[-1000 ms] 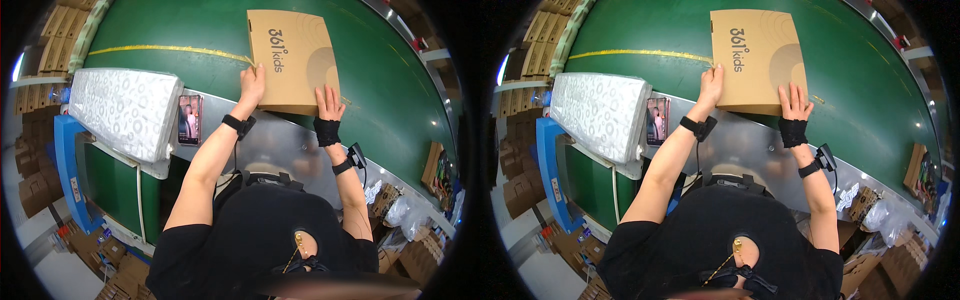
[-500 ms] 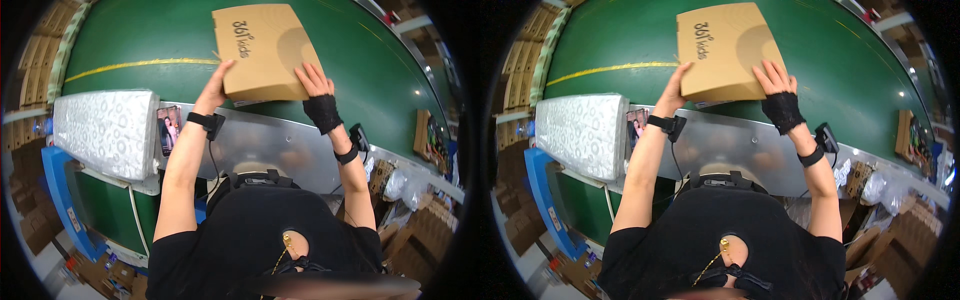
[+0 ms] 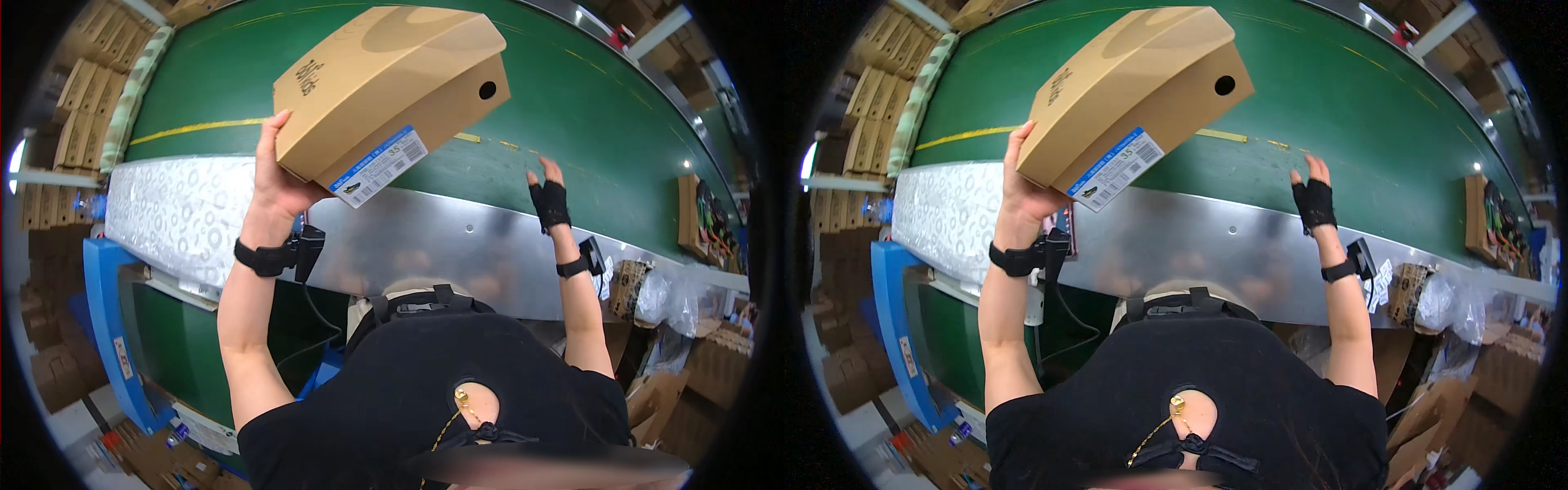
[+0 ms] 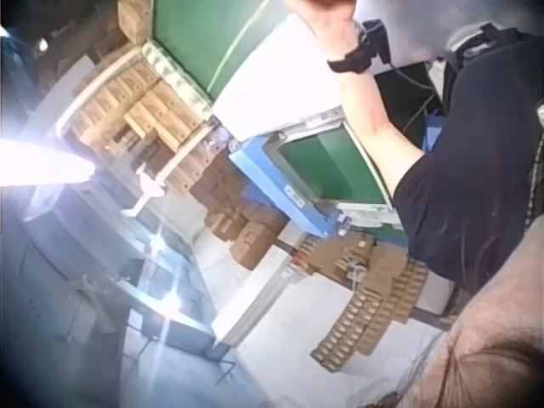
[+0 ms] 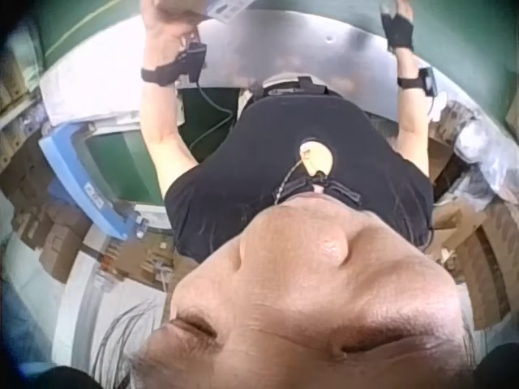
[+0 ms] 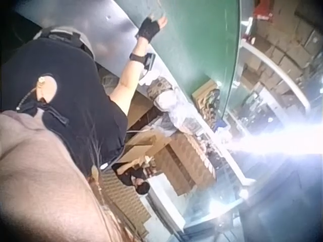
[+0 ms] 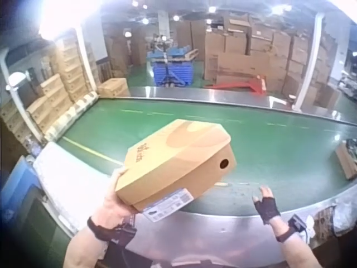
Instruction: The recorder takes shoes from a conveyor belt, wraps them in paper, and places them into shoe boxes.
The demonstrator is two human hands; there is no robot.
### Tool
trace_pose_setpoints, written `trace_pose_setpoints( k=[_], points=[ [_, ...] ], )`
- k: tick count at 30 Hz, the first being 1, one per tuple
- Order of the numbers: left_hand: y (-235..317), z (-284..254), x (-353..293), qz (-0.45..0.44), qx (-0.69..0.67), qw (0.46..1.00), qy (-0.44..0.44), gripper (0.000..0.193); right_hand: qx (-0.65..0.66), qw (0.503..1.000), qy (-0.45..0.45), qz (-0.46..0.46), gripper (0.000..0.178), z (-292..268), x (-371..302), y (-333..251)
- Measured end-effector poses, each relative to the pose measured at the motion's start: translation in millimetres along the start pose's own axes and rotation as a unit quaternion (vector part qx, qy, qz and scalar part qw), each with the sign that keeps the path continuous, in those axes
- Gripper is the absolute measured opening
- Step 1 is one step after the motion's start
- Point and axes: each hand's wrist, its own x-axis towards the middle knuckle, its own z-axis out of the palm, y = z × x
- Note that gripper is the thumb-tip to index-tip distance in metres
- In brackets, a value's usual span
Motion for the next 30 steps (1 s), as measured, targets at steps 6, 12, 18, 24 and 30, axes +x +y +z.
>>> trace_pose_setpoints(
  k=[6, 12, 18, 24, 30],
  points=[
    [8.0, -32.4, -84.1, 0.102, -0.054, 0.992, 0.044, 0.053, -0.152, 0.965, -0.103, 0.186, 0.038, 21.6, -62.8, 30.3],
    [-4.4, -78.3, -175.3, 0.217, -0.100, 0.955, 0.174, 0.053, -0.178, 0.977, 0.004, 0.118, 0.026, 39.3, -75.1, 41.9],
    [-39.1, -129.0, -253.4, 0.339, -0.131, 0.868, 0.338, 0.062, -0.190, 0.972, -0.023, 0.137, 0.027, 41.8, -74.5, 45.4],
    [-70.2, -220.6, -303.3, 0.437, -0.222, 0.716, 0.497, 0.072, -0.216, 0.969, -0.034, 0.116, 0.026, 44.3, -77.5, 57.4],
    [-78.5, -251.3, -282.3, 0.402, -0.248, 0.743, 0.475, 0.086, -0.209, 0.973, 0.005, 0.092, 0.026, 47.3, -80.6, 57.5]
  ],
)
